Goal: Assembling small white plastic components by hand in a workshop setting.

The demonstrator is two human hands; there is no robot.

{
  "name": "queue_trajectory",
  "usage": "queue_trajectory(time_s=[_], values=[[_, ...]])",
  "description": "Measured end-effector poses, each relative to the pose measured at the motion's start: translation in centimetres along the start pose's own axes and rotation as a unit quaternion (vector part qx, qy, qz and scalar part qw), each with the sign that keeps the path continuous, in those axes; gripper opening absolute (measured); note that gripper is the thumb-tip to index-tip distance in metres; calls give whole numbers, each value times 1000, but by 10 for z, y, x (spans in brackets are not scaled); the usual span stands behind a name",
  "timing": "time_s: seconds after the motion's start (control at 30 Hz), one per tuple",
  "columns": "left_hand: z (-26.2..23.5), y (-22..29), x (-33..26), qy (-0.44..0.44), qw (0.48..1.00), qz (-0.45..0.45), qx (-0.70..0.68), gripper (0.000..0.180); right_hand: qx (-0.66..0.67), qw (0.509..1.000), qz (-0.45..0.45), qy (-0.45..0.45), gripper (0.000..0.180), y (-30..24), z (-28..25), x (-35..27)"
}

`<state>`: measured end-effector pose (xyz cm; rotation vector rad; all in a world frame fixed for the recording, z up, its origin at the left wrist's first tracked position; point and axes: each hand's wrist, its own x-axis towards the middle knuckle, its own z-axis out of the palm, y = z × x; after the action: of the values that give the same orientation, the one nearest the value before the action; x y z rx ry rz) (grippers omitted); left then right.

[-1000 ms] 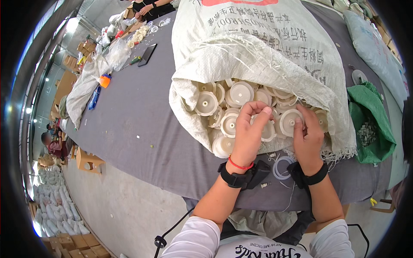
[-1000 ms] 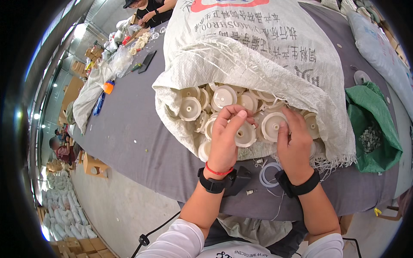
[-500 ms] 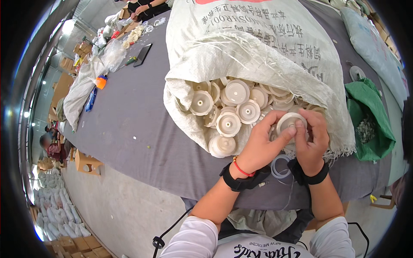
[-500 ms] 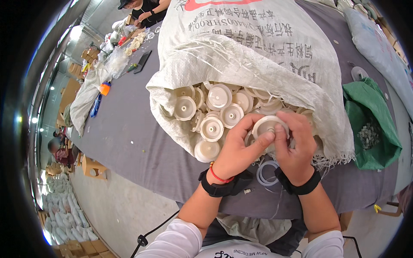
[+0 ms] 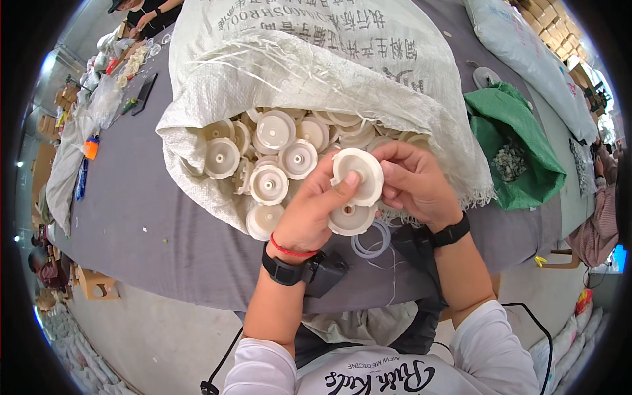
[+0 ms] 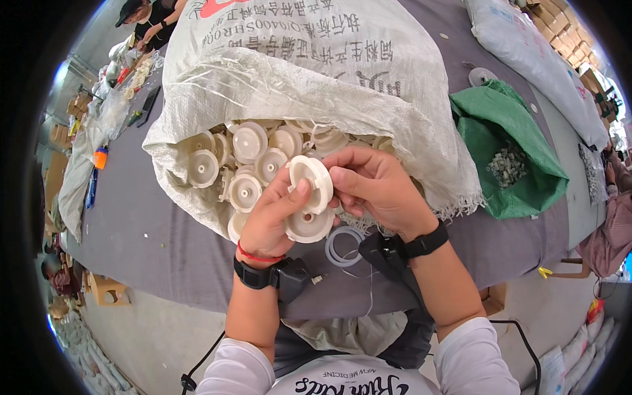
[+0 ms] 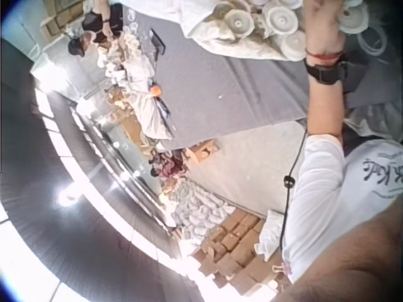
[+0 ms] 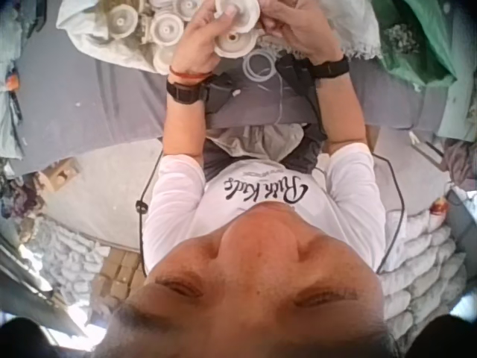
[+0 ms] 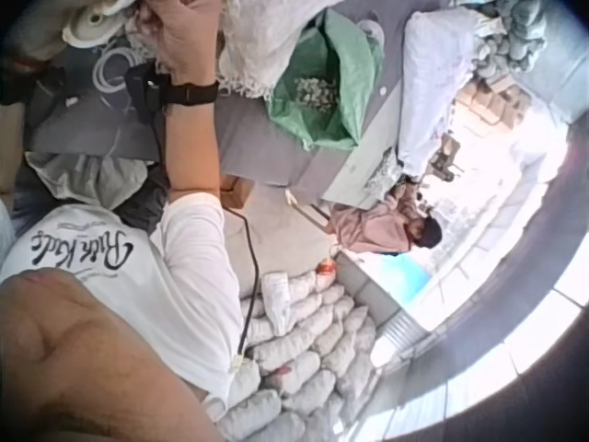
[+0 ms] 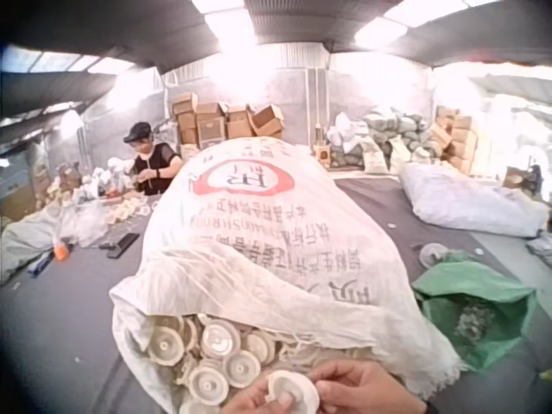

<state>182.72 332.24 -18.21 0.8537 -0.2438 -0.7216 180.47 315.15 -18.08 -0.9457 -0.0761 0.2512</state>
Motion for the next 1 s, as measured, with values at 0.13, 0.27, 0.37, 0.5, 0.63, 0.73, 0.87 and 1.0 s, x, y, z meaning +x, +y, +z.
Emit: queue_trajectory(time_s=[0.13,0.27,0.37,0.5,0.63,0.73,0.87,1.0], values=[[-1,-1,-2,-21,999,-14,-21,34,-50,998,36,-7,20,0,1,1],[-2,-3,-1,12,1000,-11,10,37,-90,996,21,8,18,6,-5,0],[-6,-4,2,39,998,7,48,36,-162,985,-23,46,16,7,2,2],[-8,-2,3,54,996,19,73,36,-221,969,-87,69,14,8,8,2],[-10,0,3,41,992,30,114,36,-225,967,-108,47,13,7,5,3],[-12,0,3,25,993,27,110,36,-181,979,-73,53,12,10,6,3],[-8,2,0,9,998,2,67,36,-169,981,-81,39,11,13,6,0],[-9,-1,-2,-15,1000,-15,18,38,-115,991,-49,40,11,16,10,-1]])
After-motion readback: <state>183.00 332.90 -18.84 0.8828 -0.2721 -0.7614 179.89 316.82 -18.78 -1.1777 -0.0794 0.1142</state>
